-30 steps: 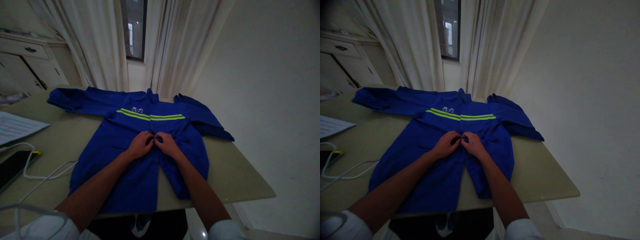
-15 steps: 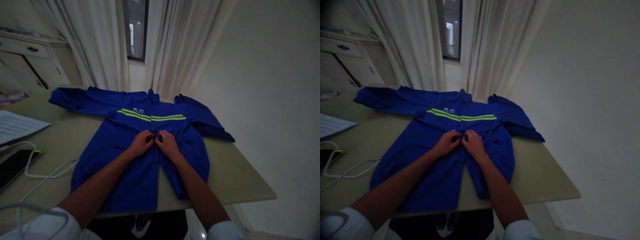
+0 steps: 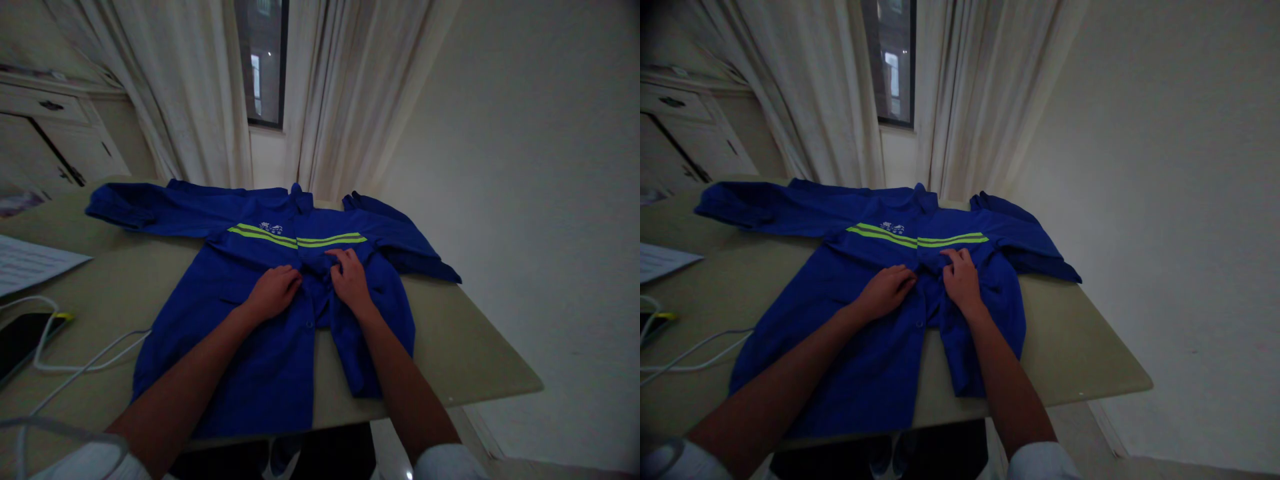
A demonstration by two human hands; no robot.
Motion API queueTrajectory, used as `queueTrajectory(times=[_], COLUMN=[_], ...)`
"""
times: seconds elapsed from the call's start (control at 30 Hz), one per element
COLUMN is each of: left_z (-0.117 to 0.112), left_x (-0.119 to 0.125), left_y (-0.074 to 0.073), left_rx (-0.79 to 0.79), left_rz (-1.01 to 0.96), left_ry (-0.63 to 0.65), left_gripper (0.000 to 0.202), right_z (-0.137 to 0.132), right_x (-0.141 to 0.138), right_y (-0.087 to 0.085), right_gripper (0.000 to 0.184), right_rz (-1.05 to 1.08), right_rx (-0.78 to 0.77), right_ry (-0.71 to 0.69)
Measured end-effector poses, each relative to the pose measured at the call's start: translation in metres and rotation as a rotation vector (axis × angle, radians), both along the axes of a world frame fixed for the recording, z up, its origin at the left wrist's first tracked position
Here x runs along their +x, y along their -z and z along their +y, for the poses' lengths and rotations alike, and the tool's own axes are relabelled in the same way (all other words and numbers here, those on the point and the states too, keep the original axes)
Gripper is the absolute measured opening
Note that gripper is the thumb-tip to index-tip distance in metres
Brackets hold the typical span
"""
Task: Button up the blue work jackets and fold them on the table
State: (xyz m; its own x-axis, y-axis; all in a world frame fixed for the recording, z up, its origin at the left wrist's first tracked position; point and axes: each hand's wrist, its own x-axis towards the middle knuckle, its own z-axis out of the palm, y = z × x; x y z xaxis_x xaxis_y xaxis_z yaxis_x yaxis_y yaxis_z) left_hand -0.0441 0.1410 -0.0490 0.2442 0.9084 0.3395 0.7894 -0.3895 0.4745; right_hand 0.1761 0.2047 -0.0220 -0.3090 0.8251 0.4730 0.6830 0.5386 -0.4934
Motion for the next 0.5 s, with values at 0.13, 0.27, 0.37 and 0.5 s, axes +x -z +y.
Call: queueTrajectory(times=[0.13, 0.27, 0.37, 0.5], left_z=[-0.004, -0.008, -0.010, -0.011], left_x=[-0.001, 0.009, 0.012, 0.009], left_y=[-0.006, -0.003, -0.001, -0.003], left_rx=[-0.054, -0.142, -0.169, -0.239], left_rz=[0.187, 0.227, 0.237, 0.169], left_ry=[-0.135, -0.123, -0.076, 0.036], left_gripper=[0.035, 0.026, 0.019, 0.019], right_z=[-0.011, -0.023, -0.029, -0.025], right_x=[0.005, -0.013, -0.026, -0.031], right_y=[-0.012, -0.007, -0.002, 0.002], right_gripper=[0.027, 0.038, 0.033, 0.017], right_rz=[-0.300, -0.471, -0.525, -0.622], right_rx=[-0.107, 0.071, 0.128, -0.010], right_ry=[0.187, -0.023, -0.266, -0.172])
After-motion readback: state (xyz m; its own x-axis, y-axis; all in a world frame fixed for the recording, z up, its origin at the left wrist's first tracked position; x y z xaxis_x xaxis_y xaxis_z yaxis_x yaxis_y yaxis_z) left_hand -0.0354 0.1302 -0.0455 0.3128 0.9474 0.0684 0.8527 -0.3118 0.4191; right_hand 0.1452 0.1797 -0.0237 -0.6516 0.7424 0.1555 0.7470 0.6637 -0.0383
